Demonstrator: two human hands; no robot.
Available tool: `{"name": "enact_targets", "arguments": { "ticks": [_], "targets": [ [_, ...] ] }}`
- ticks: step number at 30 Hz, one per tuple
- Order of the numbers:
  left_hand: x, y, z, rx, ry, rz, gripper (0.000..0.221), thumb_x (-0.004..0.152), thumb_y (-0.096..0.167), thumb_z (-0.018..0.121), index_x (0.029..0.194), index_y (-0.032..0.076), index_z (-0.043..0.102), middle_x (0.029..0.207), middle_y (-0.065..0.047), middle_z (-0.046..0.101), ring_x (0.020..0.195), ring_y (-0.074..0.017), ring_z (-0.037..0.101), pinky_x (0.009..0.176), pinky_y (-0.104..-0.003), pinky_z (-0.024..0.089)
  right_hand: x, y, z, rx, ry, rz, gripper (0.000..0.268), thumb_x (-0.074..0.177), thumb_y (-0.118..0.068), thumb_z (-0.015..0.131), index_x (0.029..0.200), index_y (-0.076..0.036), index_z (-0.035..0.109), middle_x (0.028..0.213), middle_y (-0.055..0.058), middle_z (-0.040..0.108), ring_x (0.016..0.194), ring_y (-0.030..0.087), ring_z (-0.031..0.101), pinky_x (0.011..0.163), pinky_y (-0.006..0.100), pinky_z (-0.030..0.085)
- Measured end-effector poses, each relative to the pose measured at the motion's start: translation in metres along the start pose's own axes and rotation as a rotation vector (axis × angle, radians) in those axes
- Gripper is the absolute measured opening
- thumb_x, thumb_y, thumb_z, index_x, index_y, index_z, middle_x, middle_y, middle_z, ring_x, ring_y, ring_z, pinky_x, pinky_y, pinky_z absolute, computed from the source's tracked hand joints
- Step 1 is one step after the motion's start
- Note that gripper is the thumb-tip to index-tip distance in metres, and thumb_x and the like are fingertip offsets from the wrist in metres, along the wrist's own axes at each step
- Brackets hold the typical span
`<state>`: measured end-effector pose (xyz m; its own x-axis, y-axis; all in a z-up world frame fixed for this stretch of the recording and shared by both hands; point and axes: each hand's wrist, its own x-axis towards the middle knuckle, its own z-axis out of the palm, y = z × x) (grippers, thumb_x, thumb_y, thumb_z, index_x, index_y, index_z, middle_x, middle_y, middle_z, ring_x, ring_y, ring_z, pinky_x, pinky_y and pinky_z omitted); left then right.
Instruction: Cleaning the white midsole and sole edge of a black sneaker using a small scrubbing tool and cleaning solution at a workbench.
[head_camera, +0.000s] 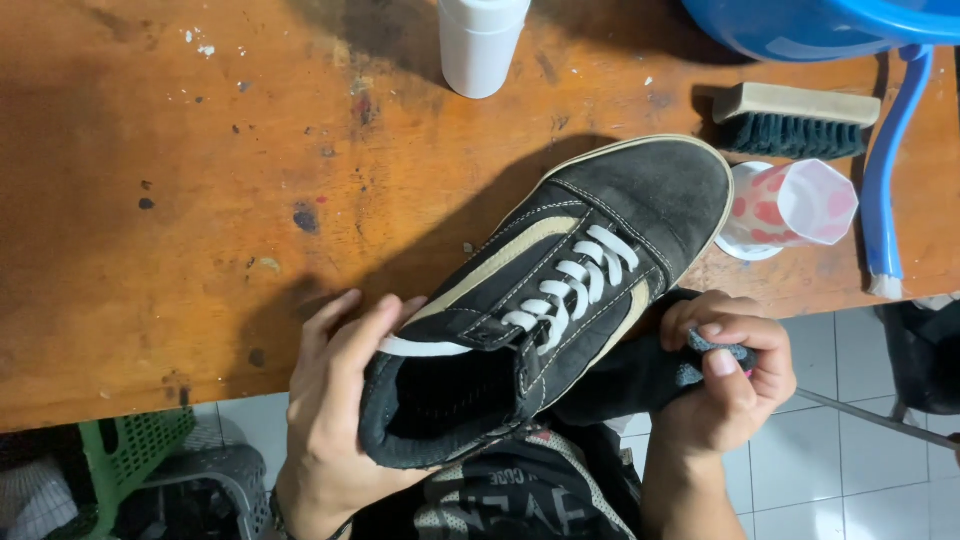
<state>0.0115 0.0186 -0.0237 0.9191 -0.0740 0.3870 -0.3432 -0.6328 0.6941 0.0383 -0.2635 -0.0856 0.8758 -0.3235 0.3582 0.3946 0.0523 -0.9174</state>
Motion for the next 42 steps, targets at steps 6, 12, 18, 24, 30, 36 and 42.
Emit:
{"name": "enact_targets", "arguments": {
  "ticks": [6, 12, 18, 24, 30, 36, 42],
  "targets": [
    [-0.009, 0.006, 0.011, 0.084, 0.130, 0.300, 0.027, 0.107, 0.030, 0.047, 0.123, 0.010, 0.059, 0.125, -0.012, 0.072, 0.120, -0.0272, 0.072, 0.107, -0.049, 0.051, 0.003, -0.005, 0.001, 0.004, 0.063, 0.062, 0.016, 0.085, -0.022, 0.058, 0.090, -0.007, 0.055, 0.080, 0.010, 0.050, 0.064, 0.023, 0.049, 0.057, 0.031, 0.044],
    [-0.008, -0.002, 0.016, 0.446, 0.258, 0.714, 0.024, 0.103, 0.020, 0.076, 0.121, 0.027, 0.061, 0.116, 0.012, 0.069, 0.108, -0.0082, 0.066, 0.093, -0.037, 0.051, 0.004, -0.004, -0.001, 0.121, 0.045, 0.086, 0.013, 0.088, -0.019, 0.059, 0.093, -0.006, 0.057, 0.081, 0.012, 0.053, 0.067, 0.024, 0.047, 0.061, 0.033, 0.044],
    [-0.007, -0.004, 0.018, 0.480, 0.302, 0.767, 0.011, 0.109, 0.030, 0.064, 0.120, 0.030, 0.063, 0.116, 0.017, 0.068, 0.111, -0.0046, 0.061, 0.107, -0.036, 0.040, 0.007, -0.007, 0.002, 0.084, 0.029, 0.074, 0.015, 0.088, -0.021, 0.058, 0.094, -0.007, 0.057, 0.079, 0.011, 0.052, 0.065, 0.022, 0.049, 0.060, 0.031, 0.045],
    [-0.011, 0.003, 0.021, 0.548, 0.347, 0.667, 0.012, 0.108, 0.036, 0.067, 0.119, 0.037, 0.064, 0.115, 0.024, 0.067, 0.112, 0.0002, 0.059, 0.105, -0.033, 0.037, 0.006, -0.006, 0.000, 0.087, 0.030, 0.083, 0.015, 0.088, -0.021, 0.057, 0.094, -0.007, 0.056, 0.080, 0.012, 0.051, 0.065, 0.022, 0.048, 0.059, 0.030, 0.044],
    [-0.013, 0.013, 0.020, 0.558, 0.316, 0.556, 0.012, 0.106, 0.037, 0.065, 0.118, 0.039, 0.064, 0.115, 0.027, 0.067, 0.114, 0.0009, 0.055, 0.090, -0.033, 0.036, 0.005, -0.005, -0.002, 0.088, 0.016, 0.072, 0.013, 0.090, -0.019, 0.056, 0.095, -0.007, 0.056, 0.082, 0.012, 0.051, 0.068, 0.023, 0.047, 0.060, 0.031, 0.043],
    [-0.018, 0.008, 0.029, 0.567, 0.370, 0.529, 0.017, 0.106, 0.033, 0.064, 0.121, 0.039, 0.064, 0.116, 0.026, 0.066, 0.116, -0.0041, 0.052, 0.093, -0.038, 0.035, 0.006, -0.003, -0.002, 0.105, 0.019, 0.069, 0.013, 0.089, -0.018, 0.056, 0.095, -0.006, 0.057, 0.081, 0.013, 0.052, 0.068, 0.023, 0.047, 0.060, 0.031, 0.042],
    [-0.010, 0.008, 0.029, 0.503, 0.403, 0.551, 0.017, 0.106, 0.031, 0.065, 0.122, 0.037, 0.063, 0.115, 0.025, 0.067, 0.118, -0.0059, 0.052, 0.094, -0.037, 0.035, 0.007, -0.005, -0.002, 0.116, -0.003, 0.074, 0.012, 0.090, -0.018, 0.056, 0.095, -0.007, 0.058, 0.082, 0.012, 0.052, 0.068, 0.023, 0.048, 0.063, 0.032, 0.045]
  ]
}}
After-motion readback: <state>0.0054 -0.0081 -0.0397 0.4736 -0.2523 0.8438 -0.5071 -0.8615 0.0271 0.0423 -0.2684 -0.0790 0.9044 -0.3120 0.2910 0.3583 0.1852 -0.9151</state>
